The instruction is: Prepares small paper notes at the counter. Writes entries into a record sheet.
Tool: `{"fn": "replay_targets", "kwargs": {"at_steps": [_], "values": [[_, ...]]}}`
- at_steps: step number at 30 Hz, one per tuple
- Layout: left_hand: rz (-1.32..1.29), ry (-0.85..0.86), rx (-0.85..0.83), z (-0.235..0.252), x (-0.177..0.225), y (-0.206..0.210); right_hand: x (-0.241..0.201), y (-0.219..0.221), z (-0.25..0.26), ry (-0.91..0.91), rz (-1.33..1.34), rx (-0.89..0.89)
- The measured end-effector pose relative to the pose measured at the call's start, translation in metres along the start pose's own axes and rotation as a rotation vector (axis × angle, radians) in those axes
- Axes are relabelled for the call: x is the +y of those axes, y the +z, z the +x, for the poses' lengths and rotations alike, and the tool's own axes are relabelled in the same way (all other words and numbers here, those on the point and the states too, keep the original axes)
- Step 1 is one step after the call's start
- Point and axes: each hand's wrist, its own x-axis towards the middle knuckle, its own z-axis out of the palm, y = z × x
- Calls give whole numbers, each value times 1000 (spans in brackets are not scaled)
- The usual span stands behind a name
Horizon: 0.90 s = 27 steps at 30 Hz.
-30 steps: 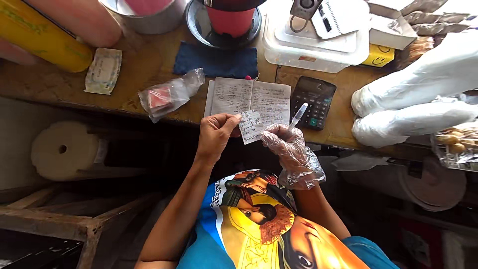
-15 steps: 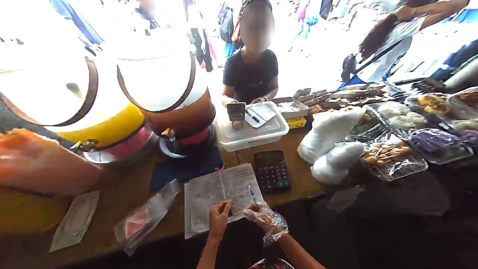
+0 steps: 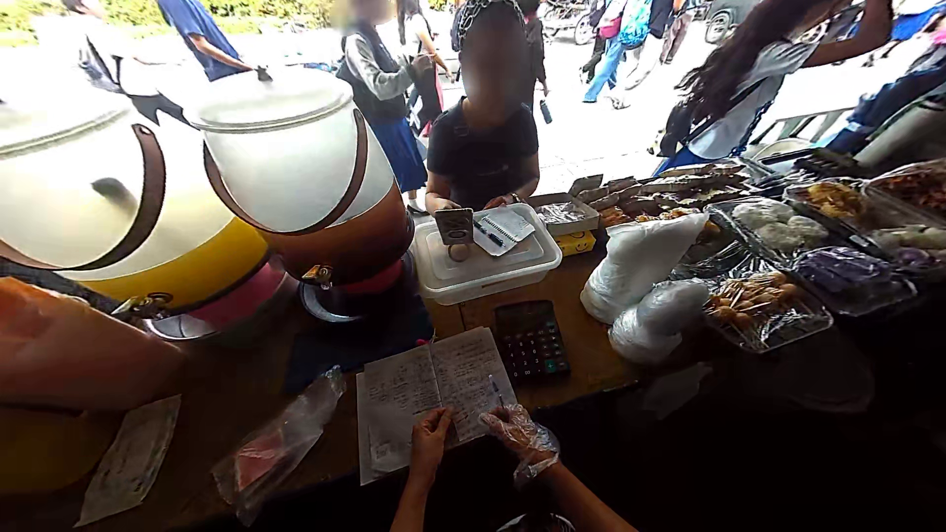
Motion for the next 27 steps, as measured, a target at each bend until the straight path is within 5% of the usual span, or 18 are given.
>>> {"fn": "replay_targets", "kwargs": {"at_steps": [27], "values": [[-38, 18, -1, -2, -1, 0, -5, 8, -3, 5, 93, -32]]}}
